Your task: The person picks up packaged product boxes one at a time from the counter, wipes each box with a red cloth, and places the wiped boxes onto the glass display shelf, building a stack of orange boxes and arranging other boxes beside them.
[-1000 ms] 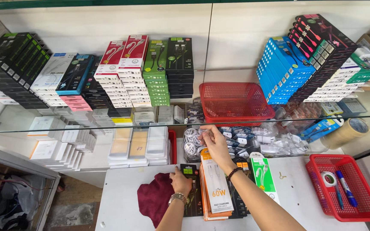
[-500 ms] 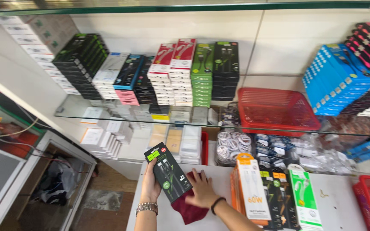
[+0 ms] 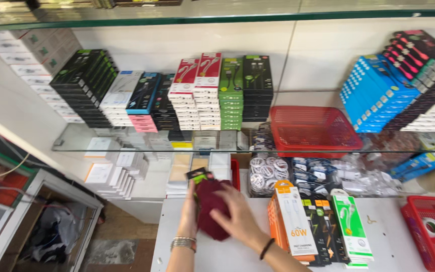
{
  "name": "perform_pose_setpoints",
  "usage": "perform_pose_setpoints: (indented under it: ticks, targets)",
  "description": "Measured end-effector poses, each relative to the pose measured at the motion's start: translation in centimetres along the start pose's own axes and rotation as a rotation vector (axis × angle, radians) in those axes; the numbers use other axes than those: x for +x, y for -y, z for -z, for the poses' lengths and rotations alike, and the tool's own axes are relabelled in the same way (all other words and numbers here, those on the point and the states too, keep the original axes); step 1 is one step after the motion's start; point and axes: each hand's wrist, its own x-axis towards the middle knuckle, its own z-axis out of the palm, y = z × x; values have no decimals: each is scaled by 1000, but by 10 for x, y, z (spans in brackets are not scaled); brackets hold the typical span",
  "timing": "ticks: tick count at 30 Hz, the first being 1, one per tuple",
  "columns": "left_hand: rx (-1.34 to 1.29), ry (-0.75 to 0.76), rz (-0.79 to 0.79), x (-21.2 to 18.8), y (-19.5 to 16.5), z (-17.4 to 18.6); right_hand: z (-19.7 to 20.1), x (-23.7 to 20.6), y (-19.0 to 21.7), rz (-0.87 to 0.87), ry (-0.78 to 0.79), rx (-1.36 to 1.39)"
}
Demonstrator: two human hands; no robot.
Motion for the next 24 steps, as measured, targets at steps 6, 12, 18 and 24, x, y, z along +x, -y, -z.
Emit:
perform_pose_setpoints:
  ticks: [6, 12, 18, 24]
  targets:
    - [229, 38, 189, -2, 33, -61, 38, 34, -4, -111, -218, -295]
    - [772, 138, -281, -15, 7, -76, 70, 65, -26, -533, -386, 426]
    - [1214, 86, -781, -28, -4, -86, 42, 78, -13, -246, -187, 352]
    - [917, 246, -479, -37, -29, -87, 49, 73, -55, -649, -135, 975]
